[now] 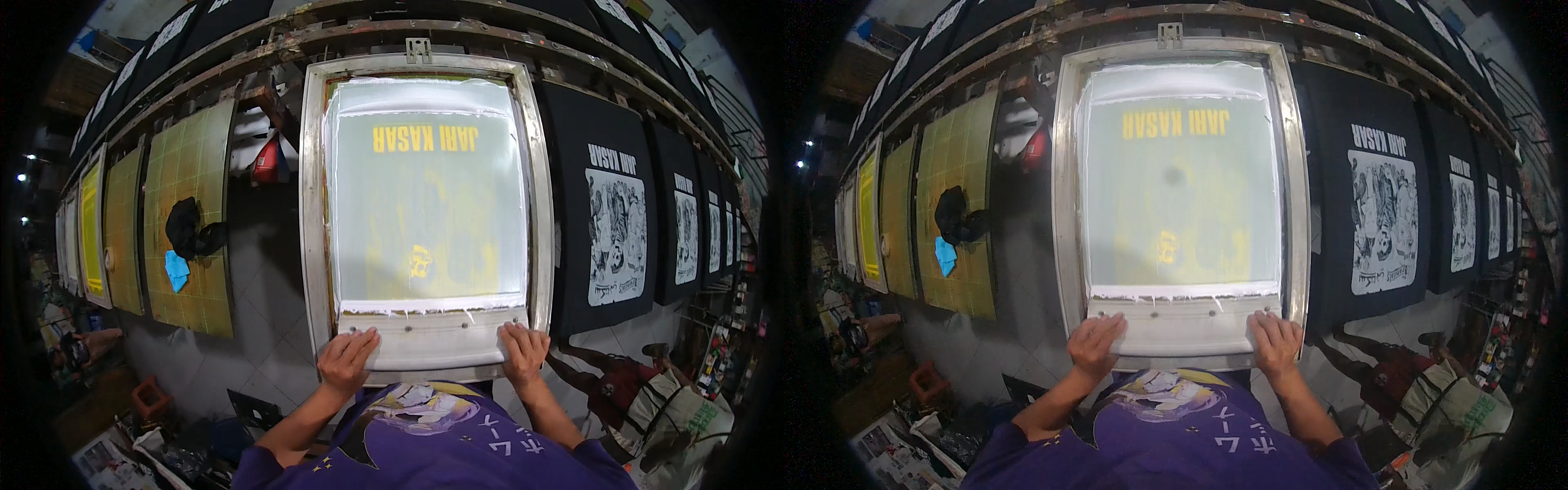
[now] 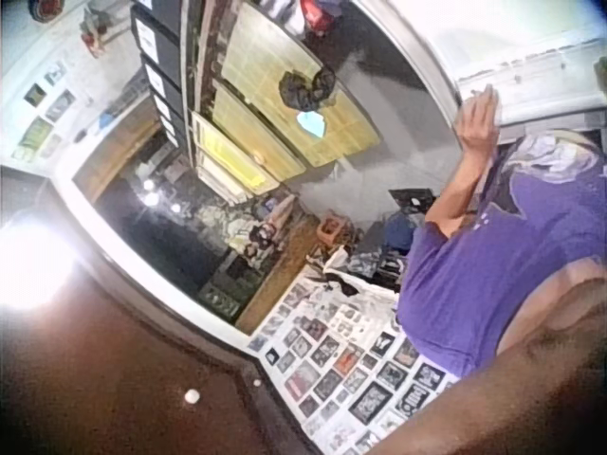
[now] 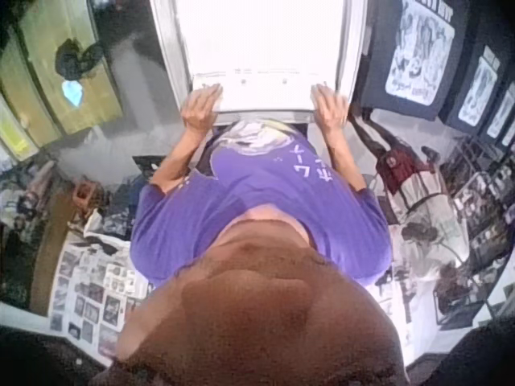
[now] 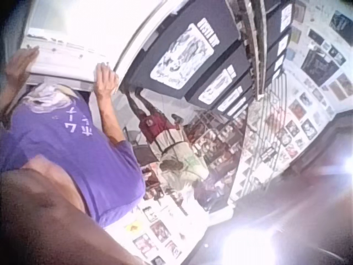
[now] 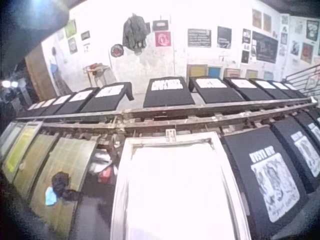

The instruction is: The person positions a screen printing frame over a black t-shirt on a press, then walks to a table to mix purple ink in a container using a spatula. The person returns to the press and applies the ink to the screen mesh with the spatula.

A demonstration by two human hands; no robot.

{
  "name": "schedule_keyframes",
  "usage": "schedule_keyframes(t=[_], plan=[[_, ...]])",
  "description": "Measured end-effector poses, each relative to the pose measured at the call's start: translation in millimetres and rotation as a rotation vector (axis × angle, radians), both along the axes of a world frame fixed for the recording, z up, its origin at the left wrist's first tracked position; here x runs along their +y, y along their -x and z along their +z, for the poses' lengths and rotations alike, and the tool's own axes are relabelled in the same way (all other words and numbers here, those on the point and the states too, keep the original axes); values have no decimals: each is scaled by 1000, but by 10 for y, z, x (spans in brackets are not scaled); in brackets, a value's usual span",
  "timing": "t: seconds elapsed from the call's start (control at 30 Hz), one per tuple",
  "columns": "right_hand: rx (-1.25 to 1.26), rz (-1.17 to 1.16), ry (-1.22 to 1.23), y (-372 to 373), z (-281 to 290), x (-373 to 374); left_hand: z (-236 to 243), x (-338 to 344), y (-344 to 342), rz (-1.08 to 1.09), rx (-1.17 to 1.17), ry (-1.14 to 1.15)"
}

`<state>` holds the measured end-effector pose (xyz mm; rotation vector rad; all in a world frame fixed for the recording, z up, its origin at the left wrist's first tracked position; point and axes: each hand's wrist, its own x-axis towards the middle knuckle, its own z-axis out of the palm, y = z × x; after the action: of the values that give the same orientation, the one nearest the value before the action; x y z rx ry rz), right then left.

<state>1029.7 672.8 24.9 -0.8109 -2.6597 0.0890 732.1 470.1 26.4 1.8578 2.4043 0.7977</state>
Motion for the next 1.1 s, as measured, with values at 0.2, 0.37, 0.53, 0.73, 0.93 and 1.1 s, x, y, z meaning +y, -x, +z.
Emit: schedule_keyframes(t=[0.2,0.37,0.53,0.73,0.93,1.1], plan=[[57,20,-91,696,-124,1008,-266,929,710,-9,74,-100],[142,47,-200,1546,-195,2213,-376,2110,1546,9,104,-237],[-110,80,-118,2301,179,3582,29,3363,2405,38,182,43],[-348,162,122,2740,994,3891,915,3644,2964,-95,70,384],[-238,201,116,1431,1228,2348,1220,2032,1771,-68,13,293],[-136,264,168,208,791,496,804,172,489,-234,-3,153]])
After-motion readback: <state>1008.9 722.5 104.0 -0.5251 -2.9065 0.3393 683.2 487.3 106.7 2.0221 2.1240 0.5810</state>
